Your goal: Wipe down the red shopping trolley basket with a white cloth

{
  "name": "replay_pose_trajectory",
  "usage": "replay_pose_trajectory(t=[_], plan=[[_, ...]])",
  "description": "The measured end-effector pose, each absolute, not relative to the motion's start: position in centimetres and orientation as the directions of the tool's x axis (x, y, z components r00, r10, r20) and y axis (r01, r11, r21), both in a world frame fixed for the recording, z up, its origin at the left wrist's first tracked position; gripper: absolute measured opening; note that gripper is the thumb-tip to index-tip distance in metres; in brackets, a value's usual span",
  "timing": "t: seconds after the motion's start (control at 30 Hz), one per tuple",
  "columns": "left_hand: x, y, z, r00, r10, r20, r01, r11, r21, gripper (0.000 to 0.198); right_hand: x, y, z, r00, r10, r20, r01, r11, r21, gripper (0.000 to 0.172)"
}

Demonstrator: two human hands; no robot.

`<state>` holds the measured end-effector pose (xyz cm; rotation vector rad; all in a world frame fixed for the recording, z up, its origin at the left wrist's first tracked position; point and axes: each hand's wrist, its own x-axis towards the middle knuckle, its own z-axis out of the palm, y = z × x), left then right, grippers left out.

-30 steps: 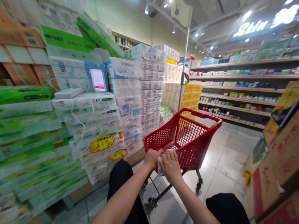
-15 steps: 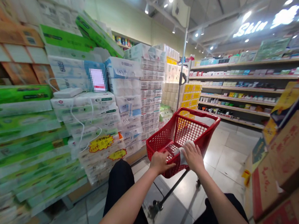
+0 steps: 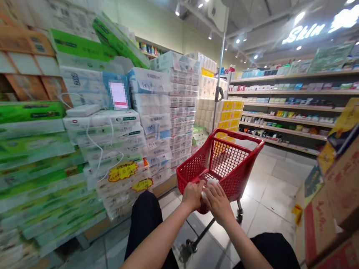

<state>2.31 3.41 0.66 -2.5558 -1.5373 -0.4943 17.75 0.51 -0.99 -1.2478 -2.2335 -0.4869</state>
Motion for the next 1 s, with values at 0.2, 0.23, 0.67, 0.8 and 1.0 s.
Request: replay_pose_trajectory(t=[0.2, 0.23, 0.67, 0.8, 1.0], plan=[[2.8, 2.0, 1.0, 0.577, 0.738, 0.350, 0.750, -0.649, 0.130, 0.059, 22.5, 1.8, -0.2, -0.428, 0.712, 0.557, 0.869, 0.493, 0.037, 0.038], [3.0, 1.8, 1.0, 0.591, 0.727, 0.349, 0.733, -0.665, 0.143, 0.060, 23.0, 2.0, -0.1, -0.397, 0.733, 0.553, 0.885, 0.464, 0.021, 0.038], [-1.9, 4.6, 0.7, 0.569, 0.750, 0.337, 0.798, -0.603, -0.005, 0.052, 21.7, -0.6, -2.8, -0.191, 0.776, 0.601, 0.965, 0.259, -0.028, 0.046], [-1.6, 4.4, 0.5, 0.531, 0.772, 0.350, 0.829, -0.558, -0.028, 0.052, 18.7, -2.4, -4.1, -0.242, 0.704, 0.668, 0.949, 0.315, 0.012, 0.060], [-0.4, 4.1, 0.1, 0.502, 0.789, 0.353, 0.844, -0.536, -0.003, 0.057, 16.3, -1.9, -3.2, -0.328, 0.682, 0.653, 0.926, 0.369, 0.080, 0.069]])
